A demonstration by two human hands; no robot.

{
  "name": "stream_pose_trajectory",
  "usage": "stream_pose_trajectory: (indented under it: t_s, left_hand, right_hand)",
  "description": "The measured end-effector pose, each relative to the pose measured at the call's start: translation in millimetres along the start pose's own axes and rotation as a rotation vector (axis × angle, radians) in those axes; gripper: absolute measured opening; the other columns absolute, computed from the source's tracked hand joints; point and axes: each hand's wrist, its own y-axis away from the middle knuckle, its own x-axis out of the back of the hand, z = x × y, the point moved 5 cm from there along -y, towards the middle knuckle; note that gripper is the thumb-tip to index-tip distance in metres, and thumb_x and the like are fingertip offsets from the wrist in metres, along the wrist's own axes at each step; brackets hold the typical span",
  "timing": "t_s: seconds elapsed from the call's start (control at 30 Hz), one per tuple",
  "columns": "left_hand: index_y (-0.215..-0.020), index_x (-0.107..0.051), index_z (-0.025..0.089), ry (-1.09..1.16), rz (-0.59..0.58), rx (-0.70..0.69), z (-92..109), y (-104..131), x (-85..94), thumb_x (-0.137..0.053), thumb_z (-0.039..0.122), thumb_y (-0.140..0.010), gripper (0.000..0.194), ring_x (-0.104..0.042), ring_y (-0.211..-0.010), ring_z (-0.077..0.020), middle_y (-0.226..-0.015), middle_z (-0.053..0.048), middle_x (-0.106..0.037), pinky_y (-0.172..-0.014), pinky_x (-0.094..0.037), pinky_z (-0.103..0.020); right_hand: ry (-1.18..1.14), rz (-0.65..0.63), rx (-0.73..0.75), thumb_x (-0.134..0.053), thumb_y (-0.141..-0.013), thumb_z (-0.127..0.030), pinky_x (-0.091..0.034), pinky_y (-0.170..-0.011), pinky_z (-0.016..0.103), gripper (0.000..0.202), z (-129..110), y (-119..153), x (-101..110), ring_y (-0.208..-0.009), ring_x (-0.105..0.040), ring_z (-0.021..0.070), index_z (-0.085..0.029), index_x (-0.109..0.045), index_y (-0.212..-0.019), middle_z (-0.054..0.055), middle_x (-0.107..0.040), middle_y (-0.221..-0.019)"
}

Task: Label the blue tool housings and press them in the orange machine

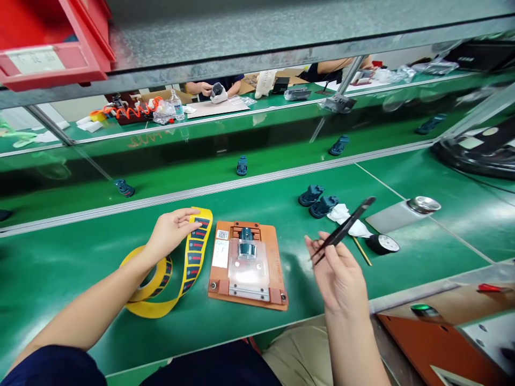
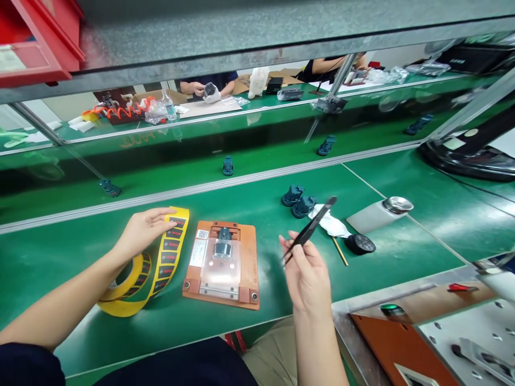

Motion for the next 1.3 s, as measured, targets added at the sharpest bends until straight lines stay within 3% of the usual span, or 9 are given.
stream_pose_trajectory:
  t_s: [0.17, 0.27, 0.37, 0.47, 0.8, 1.0, 1.1, 1.2, 1.3]
  left_hand:
    - [-0.083, -0.076, 0.017, 0.025, 0.158, -0.023, 3, 32, -2.8, -0.078, 0.053, -0.074, 0.037, -0.074, -0.077, -0.0245, -0.080, -0.006, -0.079, -0.070, -0.059, -0.033]
    - [-0.081, -0.078, 0.018, -0.048, 0.183, -0.087, 3, 44, -6.6, -0.075, 0.050, -0.079, 0.032, -0.071, -0.076, -0.0225, -0.079, -0.004, -0.078, -0.067, -0.056, -0.030]
    - [-0.079, -0.078, 0.020, -0.077, 0.204, -0.155, 3, 52, -7.6, -0.074, 0.049, -0.081, 0.030, -0.070, -0.078, -0.0219, -0.082, -0.003, -0.077, -0.069, -0.055, -0.029]
    - [-0.079, -0.079, 0.021, -0.088, 0.208, -0.187, 5, 57, -6.6, -0.073, 0.049, -0.082, 0.029, -0.069, -0.078, -0.0213, -0.084, -0.003, -0.077, -0.070, -0.054, -0.029]
    - [-0.092, -0.078, 0.021, -0.170, 0.161, -0.169, 8, 52, -7.3, -0.064, 0.050, -0.088, 0.033, -0.072, -0.085, -0.0232, -0.093, -0.004, -0.079, -0.075, -0.053, -0.029]
    - [-0.099, -0.074, 0.016, -0.753, 0.028, -0.034, -12, -2, -2.9, -0.044, 0.061, -0.095, 0.054, -0.072, -0.093, -0.0319, -0.095, -0.013, -0.078, -0.081, -0.050, -0.035]
    - [-0.118, -0.067, 0.009, -0.857, -0.024, 0.019, -27, -20, -10.2, -0.045, 0.064, -0.093, 0.064, -0.071, -0.095, -0.0370, -0.095, -0.019, -0.076, -0.080, -0.050, -0.038]
    - [-0.148, -0.042, 0.008, -0.903, -0.123, 0.031, -30, -22, -17.9, -0.039, 0.064, -0.096, 0.077, -0.071, -0.099, -0.0370, -0.101, -0.018, -0.076, -0.080, -0.051, -0.040]
    - [-0.154, -0.036, 0.014, -0.984, -0.124, 0.026, -18, -9, -13.8, -0.036, 0.066, -0.097, 0.077, -0.070, -0.101, -0.0379, -0.110, -0.017, -0.074, -0.080, -0.051, -0.042]
  right_hand:
    - [-0.081, -0.335, -0.114, -0.081, -0.080, -0.041, -0.058, -0.068, 0.032, 0.024, -25, 12, -87, -0.073, -0.064, 0.0158, -0.027, -0.069, -0.094, 0.002, -0.068, -0.095]
    - [-0.095, -0.482, -0.189, -0.082, -0.080, -0.040, -0.060, -0.075, 0.034, 0.029, -30, 23, -132, -0.080, -0.069, 0.0185, -0.024, -0.066, -0.098, 0.004, -0.071, -0.098]
    - [-0.123, -0.568, -0.247, -0.084, -0.078, -0.043, -0.061, -0.078, 0.035, 0.035, -30, 25, -164, -0.084, -0.071, 0.0197, -0.022, -0.065, -0.098, 0.005, -0.073, -0.097]
    - [-0.111, -0.605, -0.253, -0.084, -0.077, -0.045, -0.061, -0.076, 0.032, 0.036, -29, 22, -178, -0.080, -0.071, 0.0178, -0.021, -0.064, -0.092, 0.004, -0.073, -0.093]
    - [-0.059, -0.606, -0.214, -0.083, -0.077, -0.044, -0.058, -0.072, 0.030, 0.035, -27, 24, -182, -0.075, -0.071, 0.0169, -0.020, -0.061, -0.088, 0.001, -0.071, -0.082]
    - [0.033, -0.538, -0.113, -0.082, -0.079, -0.046, -0.059, -0.074, 0.033, 0.034, -35, 9, -148, -0.074, -0.070, 0.0174, -0.021, -0.061, -0.089, 0.000, -0.068, -0.081]
    - [0.110, -0.561, -0.123, -0.080, -0.080, -0.049, -0.058, -0.075, 0.034, 0.036, -31, -1, -125, -0.075, -0.070, 0.0175, -0.021, -0.059, -0.091, 0.001, -0.069, -0.083]
    - [0.165, -0.605, -0.143, -0.075, -0.085, -0.051, -0.057, -0.080, 0.034, 0.035, -20, -8, -110, -0.080, -0.070, 0.0186, -0.022, -0.058, -0.094, 0.002, -0.070, -0.085]
    - [0.182, -0.616, -0.141, -0.073, -0.087, -0.051, -0.055, -0.085, 0.035, 0.034, -10, -11, -103, -0.085, -0.070, 0.0196, -0.022, -0.057, -0.094, 0.001, -0.070, -0.085]
